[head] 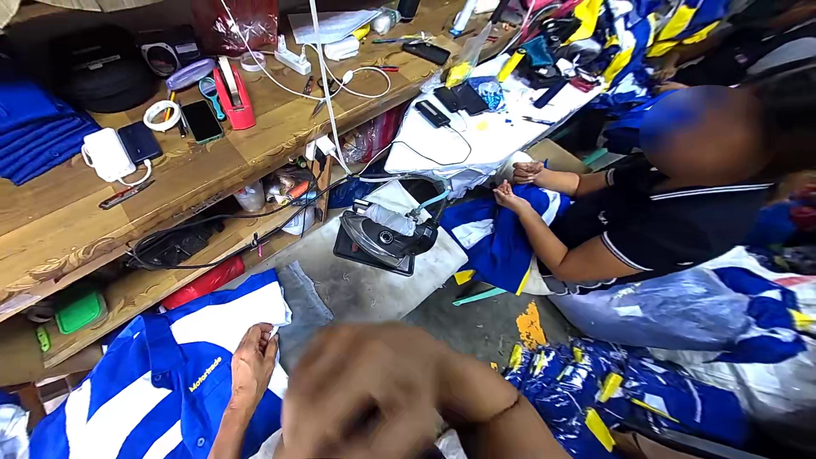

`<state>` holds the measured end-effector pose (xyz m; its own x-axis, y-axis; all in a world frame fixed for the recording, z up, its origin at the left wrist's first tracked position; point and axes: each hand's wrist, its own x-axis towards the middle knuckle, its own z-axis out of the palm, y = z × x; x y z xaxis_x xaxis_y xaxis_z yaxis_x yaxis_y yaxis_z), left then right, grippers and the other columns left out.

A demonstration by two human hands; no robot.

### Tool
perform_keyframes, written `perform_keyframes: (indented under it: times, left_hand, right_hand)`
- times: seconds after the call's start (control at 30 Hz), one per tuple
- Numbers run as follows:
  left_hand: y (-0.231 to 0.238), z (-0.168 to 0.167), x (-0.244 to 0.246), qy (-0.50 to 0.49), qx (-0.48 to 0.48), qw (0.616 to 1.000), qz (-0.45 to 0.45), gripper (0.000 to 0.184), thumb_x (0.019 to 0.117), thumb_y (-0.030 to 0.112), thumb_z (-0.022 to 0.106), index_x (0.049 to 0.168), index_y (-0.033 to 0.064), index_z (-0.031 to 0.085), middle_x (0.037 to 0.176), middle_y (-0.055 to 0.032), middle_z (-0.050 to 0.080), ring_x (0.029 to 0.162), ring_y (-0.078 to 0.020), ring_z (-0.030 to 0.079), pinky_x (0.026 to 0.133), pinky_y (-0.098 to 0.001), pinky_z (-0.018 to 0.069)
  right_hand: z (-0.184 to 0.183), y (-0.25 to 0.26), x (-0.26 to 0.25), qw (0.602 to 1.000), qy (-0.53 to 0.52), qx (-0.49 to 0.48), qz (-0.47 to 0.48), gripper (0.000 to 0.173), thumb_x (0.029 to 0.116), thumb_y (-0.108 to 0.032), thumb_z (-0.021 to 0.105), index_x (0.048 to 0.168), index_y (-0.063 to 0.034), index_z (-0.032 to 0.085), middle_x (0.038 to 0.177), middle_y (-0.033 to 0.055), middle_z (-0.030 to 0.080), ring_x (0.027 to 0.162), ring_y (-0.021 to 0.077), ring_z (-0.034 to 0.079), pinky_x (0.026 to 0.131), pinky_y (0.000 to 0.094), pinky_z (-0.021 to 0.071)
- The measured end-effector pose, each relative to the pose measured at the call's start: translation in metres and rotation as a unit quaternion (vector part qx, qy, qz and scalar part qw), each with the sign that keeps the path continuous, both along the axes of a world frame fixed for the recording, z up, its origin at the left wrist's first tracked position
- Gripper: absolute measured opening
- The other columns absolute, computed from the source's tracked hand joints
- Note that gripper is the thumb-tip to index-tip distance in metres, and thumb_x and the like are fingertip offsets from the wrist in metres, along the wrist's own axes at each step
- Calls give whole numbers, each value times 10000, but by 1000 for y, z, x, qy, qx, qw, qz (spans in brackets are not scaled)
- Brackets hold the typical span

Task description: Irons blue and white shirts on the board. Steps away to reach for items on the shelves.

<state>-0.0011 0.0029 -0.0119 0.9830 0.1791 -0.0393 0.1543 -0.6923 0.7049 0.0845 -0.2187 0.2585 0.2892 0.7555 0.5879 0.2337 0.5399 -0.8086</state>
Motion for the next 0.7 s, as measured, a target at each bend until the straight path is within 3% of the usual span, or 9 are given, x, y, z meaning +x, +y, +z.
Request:
perform_keyframes:
  times: [0.03, 0.07, 0.13, 0.17, 0.2, 0.3, 0.6, 0.7]
  left_hand:
    - [-1, 2, 0, -12, -1, 1000, -3, 210, 912, 143, 683, 1083, 28, 719, 944, -97, 721, 819, -205, 712, 782, -409, 615]
    - [-3, 11, 0, -22, -10, 1000, -1, 215, 895, 122, 687, 1071, 5, 727, 955, -127, 730, 851, -250, 720, 807, -458, 604]
    - [-4, 11, -1, -26, -1, 1000, 1, 213, 910, 135, 673, 1074, 7, 718, 918, -116, 716, 796, -229, 704, 765, -435, 607]
    - [-2, 9, -2, -14, -1, 1000, 1, 223, 924, 142, 666, 1098, 10, 710, 924, -112, 713, 784, -210, 699, 755, -414, 608]
    - [-1, 8, -2, -4, -7, 1000, 1, 230, 931, 146, 666, 1114, 11, 704, 931, -110, 708, 775, -192, 693, 746, -391, 606]
    - [1, 6, 1, -4, -47, 999, 8, 241, 930, 149, 676, 1124, 9, 703, 929, -101, 711, 752, -152, 687, 724, -336, 606]
    - [3, 14, -1, -26, -217, 971, 98, 216, 919, 129, 715, 1071, -21, 685, 877, -61, 722, 731, -77, 682, 697, -247, 591]
    - [6, 17, 2, -15, -248, 962, 114, 201, 924, 139, 718, 1056, -8, 686, 822, -30, 705, 681, -65, 653, 651, -235, 566]
  right_hand:
    - [-32, 6, 17, 996, -49, -68, -30, 274, 978, -195, 621, 1017, 60, 711, 836, 98, 707, 724, 98, 643, 691, 256, 541]
    - [-67, 9, 31, 976, -100, -179, -79, 247, 980, -159, 592, 1068, 31, 723, 860, 95, 720, 726, 127, 663, 686, 295, 558]
    - [-135, 15, 44, 871, -158, -445, -135, 234, 1012, -182, 584, 1158, -54, 715, 997, 134, 730, 905, 282, 701, 818, 498, 551]
    - [-166, 20, 44, 827, -158, -521, -143, 247, 1004, -161, 590, 1201, -61, 701, 1076, 167, 718, 1017, 348, 686, 879, 580, 523]
    - [-192, 24, 43, 810, -146, -549, -149, 286, 986, -138, 599, 1250, -69, 687, 1123, 179, 706, 1075, 369, 670, 913, 604, 508]
    - [-235, 31, 38, 842, -50, -503, -188, 346, 978, -125, 619, 1308, -29, 660, 1081, 191, 717, 1023, 329, 689, 968, 515, 523]
    - [-245, 35, 44, 857, 101, -452, -226, 267, 989, -164, 607, 1192, -19, 704, 1065, 104, 741, 906, 141, 711, 856, 332, 584]
    - [-241, 41, 44, 878, 99, -422, -201, 317, 962, -187, 657, 1236, -31, 694, 1035, 81, 737, 866, 101, 695, 824, 290, 581]
